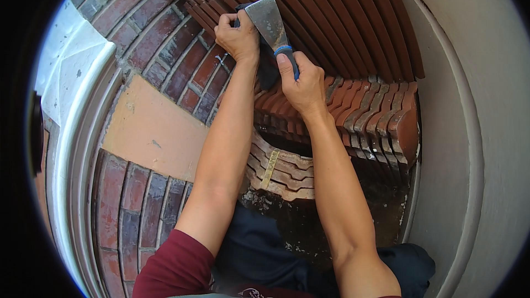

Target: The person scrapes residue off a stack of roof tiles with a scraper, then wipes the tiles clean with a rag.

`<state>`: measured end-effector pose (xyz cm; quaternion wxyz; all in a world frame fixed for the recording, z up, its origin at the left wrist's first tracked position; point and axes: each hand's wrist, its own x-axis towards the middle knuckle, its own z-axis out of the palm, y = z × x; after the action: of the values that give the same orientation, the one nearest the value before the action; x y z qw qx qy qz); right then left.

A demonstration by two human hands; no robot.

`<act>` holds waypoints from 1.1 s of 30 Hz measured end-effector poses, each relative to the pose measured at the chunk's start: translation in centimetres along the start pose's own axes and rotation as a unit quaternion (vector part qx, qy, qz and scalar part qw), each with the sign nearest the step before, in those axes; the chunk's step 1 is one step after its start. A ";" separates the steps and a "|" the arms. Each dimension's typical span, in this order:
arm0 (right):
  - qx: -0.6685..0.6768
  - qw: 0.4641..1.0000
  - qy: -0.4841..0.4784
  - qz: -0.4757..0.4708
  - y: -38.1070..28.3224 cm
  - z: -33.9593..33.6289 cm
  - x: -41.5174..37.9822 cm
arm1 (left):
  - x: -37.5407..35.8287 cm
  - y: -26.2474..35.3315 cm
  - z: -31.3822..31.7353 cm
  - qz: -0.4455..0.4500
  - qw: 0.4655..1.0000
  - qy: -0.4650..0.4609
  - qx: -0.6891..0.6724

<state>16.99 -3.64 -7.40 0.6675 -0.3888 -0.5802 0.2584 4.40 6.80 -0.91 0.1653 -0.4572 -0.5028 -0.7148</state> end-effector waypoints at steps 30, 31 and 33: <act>-0.033 0.998 0.048 -0.022 1.8 0.2 -0.4 | -0.1 -0.6 -1.0 -0.074 0.996 -0.024 -0.046; -0.031 0.998 0.048 -0.023 1.8 0.2 -0.5 | 0.0 -0.3 -1.0 -0.080 0.995 -0.021 -0.052; -0.028 0.998 0.046 -0.024 1.8 0.2 -0.4 | 0.4 -0.4 -0.6 -0.069 0.997 -0.011 -0.041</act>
<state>16.92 -2.92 -9.15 0.6879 -0.4051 -0.5651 0.2081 3.61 6.58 -0.85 0.0914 -0.4356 -0.5047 -0.7397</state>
